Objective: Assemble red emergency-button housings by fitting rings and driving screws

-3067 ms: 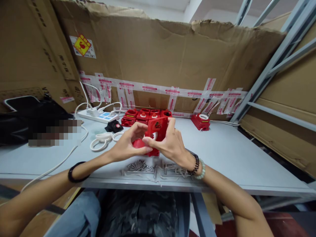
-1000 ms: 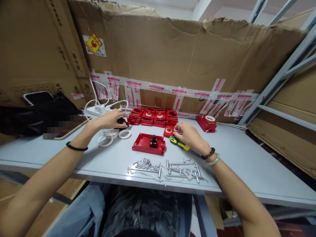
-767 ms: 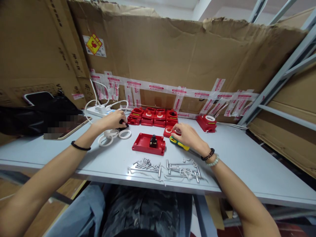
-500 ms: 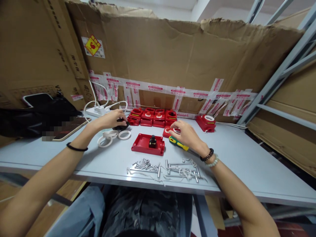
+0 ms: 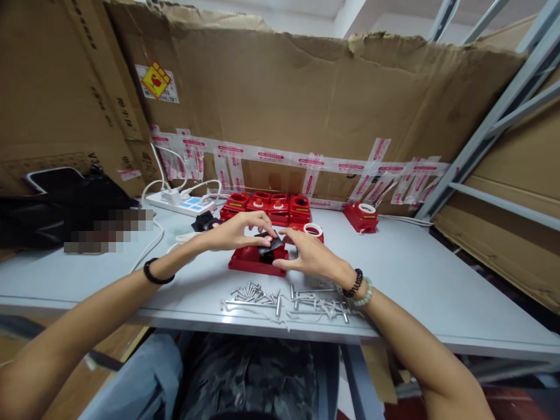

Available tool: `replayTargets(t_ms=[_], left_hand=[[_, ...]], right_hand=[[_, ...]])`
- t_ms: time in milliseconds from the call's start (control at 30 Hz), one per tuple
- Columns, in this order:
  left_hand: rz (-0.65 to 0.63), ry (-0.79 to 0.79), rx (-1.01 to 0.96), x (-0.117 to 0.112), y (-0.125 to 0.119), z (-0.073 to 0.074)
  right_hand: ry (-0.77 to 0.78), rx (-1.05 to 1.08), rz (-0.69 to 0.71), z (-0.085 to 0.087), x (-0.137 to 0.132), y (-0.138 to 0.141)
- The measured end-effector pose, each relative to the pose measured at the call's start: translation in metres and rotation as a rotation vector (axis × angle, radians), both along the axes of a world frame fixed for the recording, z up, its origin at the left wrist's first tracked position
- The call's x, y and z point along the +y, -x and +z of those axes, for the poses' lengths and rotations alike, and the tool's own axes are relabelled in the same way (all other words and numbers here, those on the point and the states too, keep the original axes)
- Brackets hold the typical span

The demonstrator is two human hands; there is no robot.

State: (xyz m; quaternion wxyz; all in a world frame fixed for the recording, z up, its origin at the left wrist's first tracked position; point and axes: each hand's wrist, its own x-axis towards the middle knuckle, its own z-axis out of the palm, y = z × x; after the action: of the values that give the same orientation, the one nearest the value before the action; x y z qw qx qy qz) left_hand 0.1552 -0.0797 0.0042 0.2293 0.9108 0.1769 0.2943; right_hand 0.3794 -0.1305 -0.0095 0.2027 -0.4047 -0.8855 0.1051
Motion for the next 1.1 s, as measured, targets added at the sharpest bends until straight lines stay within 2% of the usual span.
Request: replayTargets(t_ms=[167, 367, 567, 800, 1100], left_hand=[[-0.016, 0.011, 0.072, 0.007, 0.006, -0.007], [-0.051, 0.041, 0.068, 0.004, 0.009, -0.008], [0.039, 0.018, 0.115, -0.004, 0.01, -0.012], [0.029, 0.003, 0.134, -0.002, 0.008, -0.016], [0.024, 0.019, 0.141, -0.005, 0.008, -0.013]], right_hand=[[0.041, -0.009, -0.013, 0.0, -0.001, -0.001], [0.075, -0.028, -0.035, 0.001, -0.003, -0.001], [0.083, -0.028, -0.052, 0.002, -0.004, 0.0], [0.071, -0.022, -0.033, 0.003, -0.005, 0.0], [0.079, -0.026, -0.024, 0.002, -0.004, -0.001]])
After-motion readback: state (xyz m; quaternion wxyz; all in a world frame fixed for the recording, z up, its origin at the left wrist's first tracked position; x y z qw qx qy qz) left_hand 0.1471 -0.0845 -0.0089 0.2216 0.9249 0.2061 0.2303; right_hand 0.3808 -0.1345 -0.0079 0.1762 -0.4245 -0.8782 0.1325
